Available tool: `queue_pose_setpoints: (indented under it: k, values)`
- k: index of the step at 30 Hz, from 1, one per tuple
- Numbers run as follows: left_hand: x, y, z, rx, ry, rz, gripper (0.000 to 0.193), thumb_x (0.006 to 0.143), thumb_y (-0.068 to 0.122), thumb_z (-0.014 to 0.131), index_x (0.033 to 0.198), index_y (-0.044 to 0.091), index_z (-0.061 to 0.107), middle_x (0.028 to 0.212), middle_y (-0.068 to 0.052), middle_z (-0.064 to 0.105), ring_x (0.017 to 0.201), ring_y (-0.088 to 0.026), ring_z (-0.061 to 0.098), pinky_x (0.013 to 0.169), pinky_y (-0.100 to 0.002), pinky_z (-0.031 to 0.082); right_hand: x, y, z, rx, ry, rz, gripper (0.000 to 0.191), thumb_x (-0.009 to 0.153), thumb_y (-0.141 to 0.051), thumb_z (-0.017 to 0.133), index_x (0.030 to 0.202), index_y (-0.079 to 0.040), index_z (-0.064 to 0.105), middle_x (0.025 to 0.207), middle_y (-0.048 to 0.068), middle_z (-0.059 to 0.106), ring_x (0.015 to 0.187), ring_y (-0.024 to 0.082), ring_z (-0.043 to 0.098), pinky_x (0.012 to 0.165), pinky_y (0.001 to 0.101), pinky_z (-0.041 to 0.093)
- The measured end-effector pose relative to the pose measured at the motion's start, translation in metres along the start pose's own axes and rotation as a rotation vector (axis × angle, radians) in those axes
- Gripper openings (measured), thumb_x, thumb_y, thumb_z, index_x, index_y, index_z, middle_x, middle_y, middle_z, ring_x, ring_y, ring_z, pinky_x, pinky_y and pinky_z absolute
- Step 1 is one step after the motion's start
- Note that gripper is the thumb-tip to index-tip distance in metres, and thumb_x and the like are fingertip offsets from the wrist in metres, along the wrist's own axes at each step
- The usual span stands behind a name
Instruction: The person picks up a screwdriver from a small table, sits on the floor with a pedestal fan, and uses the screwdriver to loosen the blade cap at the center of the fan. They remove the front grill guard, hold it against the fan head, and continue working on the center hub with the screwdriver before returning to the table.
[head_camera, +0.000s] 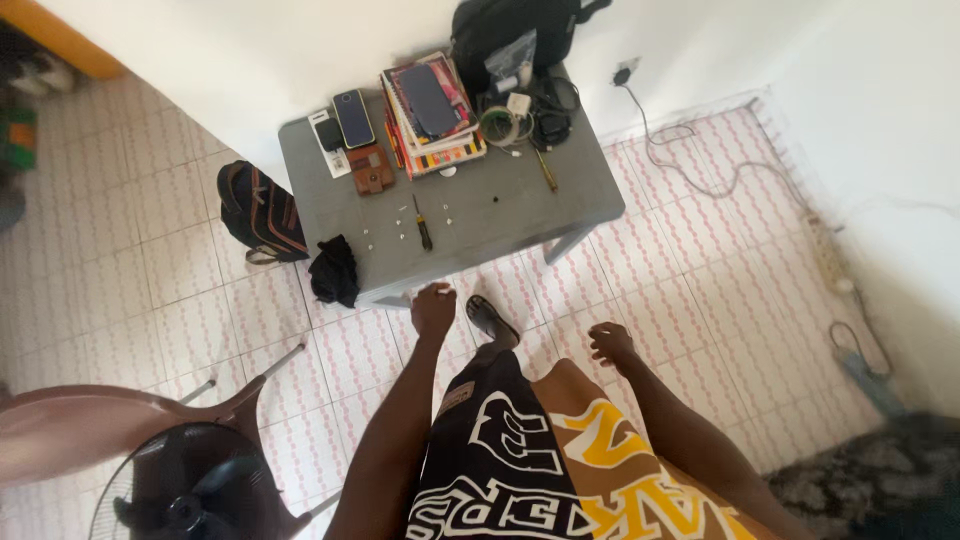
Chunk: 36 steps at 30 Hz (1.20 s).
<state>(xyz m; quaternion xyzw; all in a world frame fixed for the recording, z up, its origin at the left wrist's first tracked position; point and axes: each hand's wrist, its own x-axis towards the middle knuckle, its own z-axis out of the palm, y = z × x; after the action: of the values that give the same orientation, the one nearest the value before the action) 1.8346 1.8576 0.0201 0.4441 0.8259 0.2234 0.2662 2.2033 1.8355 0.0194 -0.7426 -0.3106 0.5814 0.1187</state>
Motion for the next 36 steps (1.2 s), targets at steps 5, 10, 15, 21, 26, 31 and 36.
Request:
queue_pose_setpoints:
  k: [5,10,15,21,26,31,36]
  values:
    - [0.072,0.048,-0.009,0.045,0.049,0.005,0.034,0.081,0.031,0.074,0.113,0.021,0.074,0.107,-0.006,0.077,0.105,-0.032,0.071,0.094,-0.047,0.055,0.035,-0.057,0.011,-0.124,-0.117,-0.105,0.034,0.088,-0.022,0.072,0.120,-0.012,0.071,0.090,0.015,0.075,0.067,0.026,0.066,0.058,0.0421,0.053]
    - [0.138,0.094,-0.018,0.179,-0.068,-0.059,0.042,0.081,0.036,0.078,0.120,0.023,0.071,0.110,-0.010,0.074,0.104,-0.033,0.071,0.091,-0.047,0.057,0.069,-0.118,0.017,-0.479,-0.015,-0.318,0.034,0.087,-0.039,0.077,0.112,-0.015,0.080,0.105,0.011,0.080,0.099,0.025,0.075,0.089,0.0387,0.058]
    - [0.175,0.107,-0.004,0.429,-0.156,-0.023,0.035,0.084,0.039,0.076,0.112,0.018,0.072,0.113,-0.014,0.072,0.106,-0.034,0.070,0.087,-0.049,0.058,0.096,-0.167,0.015,-0.479,-0.022,-0.162,0.031,0.088,-0.036,0.073,0.112,-0.018,0.078,0.108,0.013,0.079,0.102,0.027,0.075,0.092,0.0402,0.058]
    - [0.194,0.098,0.004,0.494,-0.160,0.150,0.030,0.106,0.032,0.057,0.097,0.011,0.076,0.100,-0.017,0.075,0.095,-0.036,0.075,0.086,-0.050,0.059,0.118,-0.210,0.029,-0.423,-0.029,-0.417,0.027,0.090,-0.034,0.066,0.104,-0.015,0.079,0.106,0.009,0.078,0.094,0.024,0.074,0.086,0.0393,0.058]
    - [0.189,0.108,0.003,0.180,-0.243,0.189,0.023,0.091,0.035,0.070,0.088,0.013,0.077,0.089,-0.013,0.075,0.081,-0.033,0.073,0.075,-0.048,0.058,0.122,-0.265,0.058,0.093,-0.225,-0.137,0.032,0.094,-0.039,0.061,0.109,-0.013,0.074,0.100,0.009,0.074,0.087,0.023,0.070,0.080,0.0400,0.056]
    - [0.160,0.145,0.005,-0.297,-0.269,0.244,0.024,0.085,0.041,0.076,0.091,0.018,0.080,0.084,-0.008,0.079,0.073,-0.024,0.076,0.067,-0.041,0.060,0.115,-0.317,0.083,0.352,-0.467,0.029,0.039,0.098,-0.044,0.056,0.115,-0.011,0.068,0.095,0.008,0.069,0.081,0.022,0.067,0.075,0.0407,0.054]
    - [0.150,0.170,-0.006,-0.234,-0.269,0.330,0.032,0.082,0.043,0.084,0.102,0.018,0.079,0.084,-0.010,0.078,0.076,-0.026,0.074,0.069,-0.042,0.058,0.106,-0.345,0.097,0.333,-0.646,0.088,0.041,0.102,-0.046,0.054,0.106,-0.008,0.070,0.084,0.002,0.067,0.072,0.016,0.057,0.074,0.0364,0.050]
